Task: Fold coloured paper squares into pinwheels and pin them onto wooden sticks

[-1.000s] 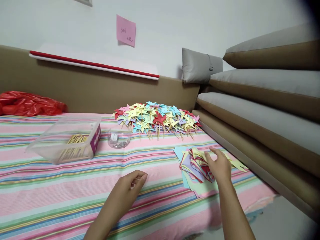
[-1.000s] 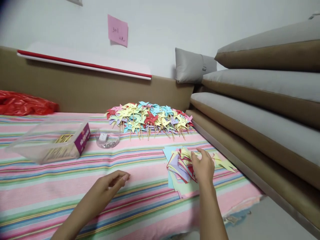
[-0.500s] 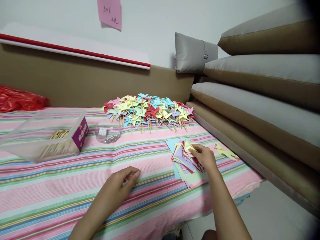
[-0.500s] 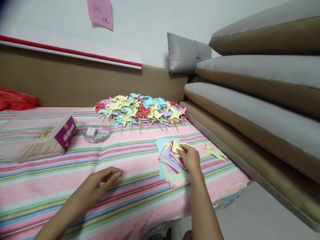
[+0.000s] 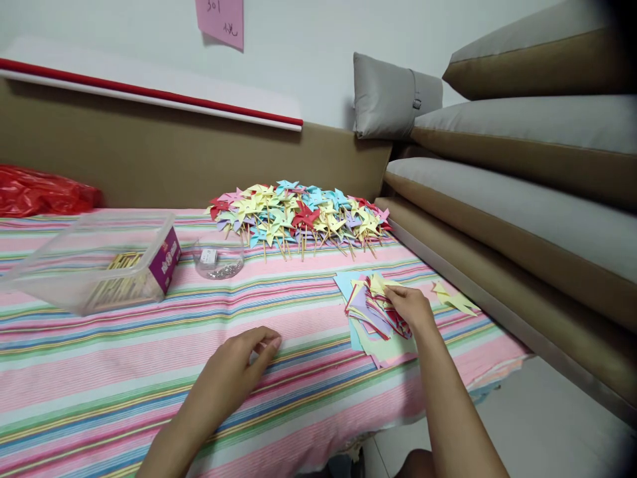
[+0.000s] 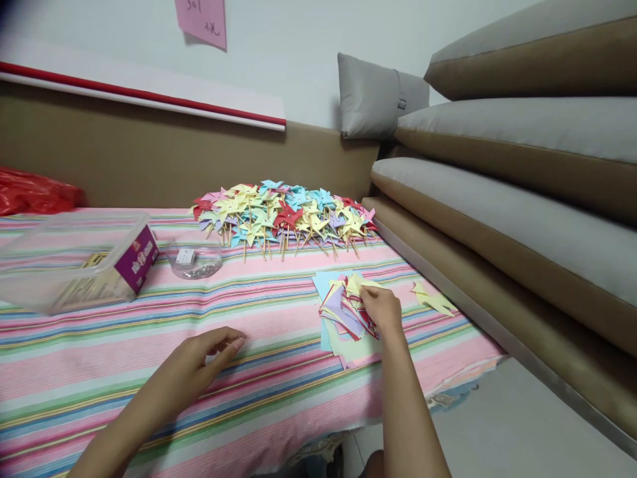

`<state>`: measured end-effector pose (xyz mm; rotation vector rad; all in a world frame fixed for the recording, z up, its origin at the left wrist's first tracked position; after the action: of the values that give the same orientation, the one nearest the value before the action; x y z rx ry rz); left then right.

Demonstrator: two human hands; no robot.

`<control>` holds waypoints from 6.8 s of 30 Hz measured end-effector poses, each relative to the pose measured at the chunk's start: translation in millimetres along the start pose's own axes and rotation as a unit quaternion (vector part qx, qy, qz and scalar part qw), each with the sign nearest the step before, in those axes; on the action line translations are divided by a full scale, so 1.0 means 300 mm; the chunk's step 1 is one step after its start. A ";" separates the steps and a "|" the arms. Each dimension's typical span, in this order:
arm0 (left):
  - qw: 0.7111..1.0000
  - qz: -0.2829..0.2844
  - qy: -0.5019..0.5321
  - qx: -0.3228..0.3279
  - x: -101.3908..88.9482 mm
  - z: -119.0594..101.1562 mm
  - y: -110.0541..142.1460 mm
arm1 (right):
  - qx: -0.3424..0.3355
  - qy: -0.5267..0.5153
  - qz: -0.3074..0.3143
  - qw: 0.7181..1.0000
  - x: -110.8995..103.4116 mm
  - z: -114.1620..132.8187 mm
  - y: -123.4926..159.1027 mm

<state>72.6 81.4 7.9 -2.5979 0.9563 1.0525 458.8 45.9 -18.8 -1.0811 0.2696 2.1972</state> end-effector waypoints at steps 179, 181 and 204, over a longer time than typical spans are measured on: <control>0.710 -0.341 0.614 -0.047 -0.105 0.124 0.075 | -0.135 -0.566 0.236 0.778 0.372 0.751 0.516; 0.701 -0.345 0.622 -0.051 -0.114 0.132 0.080 | -0.227 -0.486 0.257 0.804 0.354 0.773 0.525; 0.803 -0.330 0.496 0.008 -0.118 0.094 0.071 | -0.119 -0.527 0.254 0.802 0.388 0.745 0.511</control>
<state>24.3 93.2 12.7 -3.0177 0.0518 -0.5559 169.1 85.3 18.8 0.2984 -0.2639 2.9985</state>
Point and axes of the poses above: each hand's wrist, its own y-axis away from the middle knuckle, its own x-axis out of the palm, z = x × y, the point moved 8 cm from there along -y, towards the middle knuckle, and after that the axes turned 4 degrees about z, right-handed, at the moved point
